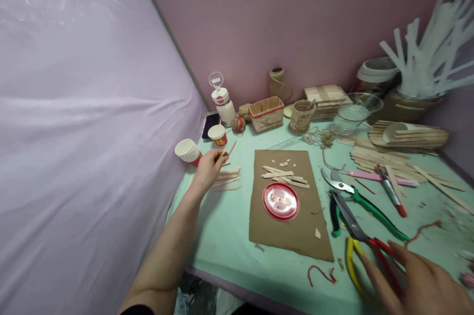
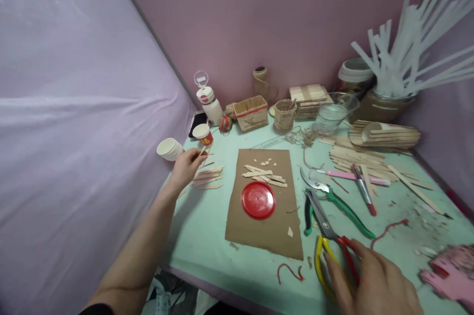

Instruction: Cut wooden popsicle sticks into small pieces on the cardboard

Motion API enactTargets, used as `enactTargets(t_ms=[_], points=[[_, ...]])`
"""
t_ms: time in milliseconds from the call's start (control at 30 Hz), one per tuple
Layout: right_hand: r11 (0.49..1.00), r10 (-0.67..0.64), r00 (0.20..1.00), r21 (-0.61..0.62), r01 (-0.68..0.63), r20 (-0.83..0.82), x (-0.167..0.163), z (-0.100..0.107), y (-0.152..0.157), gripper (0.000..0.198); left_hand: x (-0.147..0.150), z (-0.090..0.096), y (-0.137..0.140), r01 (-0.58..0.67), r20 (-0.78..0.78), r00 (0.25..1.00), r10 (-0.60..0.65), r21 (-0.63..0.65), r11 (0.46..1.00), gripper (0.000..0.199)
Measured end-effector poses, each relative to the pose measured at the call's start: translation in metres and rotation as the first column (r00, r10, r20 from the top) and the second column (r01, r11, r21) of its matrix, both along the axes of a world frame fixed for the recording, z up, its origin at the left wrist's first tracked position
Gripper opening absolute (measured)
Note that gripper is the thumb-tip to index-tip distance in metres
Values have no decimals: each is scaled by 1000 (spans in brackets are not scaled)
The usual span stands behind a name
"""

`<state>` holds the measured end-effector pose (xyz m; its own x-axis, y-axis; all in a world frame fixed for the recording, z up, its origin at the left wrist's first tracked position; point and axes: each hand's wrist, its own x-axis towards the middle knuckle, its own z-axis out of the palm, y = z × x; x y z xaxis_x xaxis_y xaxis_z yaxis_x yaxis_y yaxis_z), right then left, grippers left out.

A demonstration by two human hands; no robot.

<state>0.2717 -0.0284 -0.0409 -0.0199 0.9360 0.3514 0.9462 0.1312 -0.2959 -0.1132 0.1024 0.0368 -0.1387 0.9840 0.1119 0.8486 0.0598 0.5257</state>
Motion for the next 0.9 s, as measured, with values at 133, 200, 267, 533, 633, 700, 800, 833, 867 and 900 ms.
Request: enactTargets(t_ms=[133,200,267,533,633,700,800,833,867,900], points=[[989,121,914,-31,-144,-388,-34,47,16,34,78,0,-32,240,869,491,53,-194,951,25],[975,145,819,-62,-215,-556,-51,62,26,25,115,-7,-50,390,960,230,160,-242,889,30],[961,119,729,-106,-254,-674,-63,69,36,22,143,-16,-64,464,967,81,243,-253,849,32],[899,-148,466,-315,-305,-873,-64,61,50,17,179,-30,-83,555,937,-12,350,-285,782,29],[848,-315,213,-375,-376,-925,-61,56,58,25,183,-28,-81,596,920,-55,389,-283,752,25],[828,-367,101,-374,-417,-925,-58,52,63,30,184,-28,-80,613,904,-86,419,-284,738,22],[825,-376,49,-359,-436,-925,-55,48,66,31,184,-31,-79,592,868,-123,481,-325,737,19],[827,-373,52,-357,-435,-926,-55,48,65,30,184,-32,-79,584,856,-129,500,-342,736,18],[831,-363,62,-353,-430,-930,-54,49,65,29,184,-33,-79,575,849,-132,511,-355,737,17],[836,-346,83,-348,-425,-934,-54,50,64,27,184,-33,-80,566,848,-132,513,-360,741,17]])
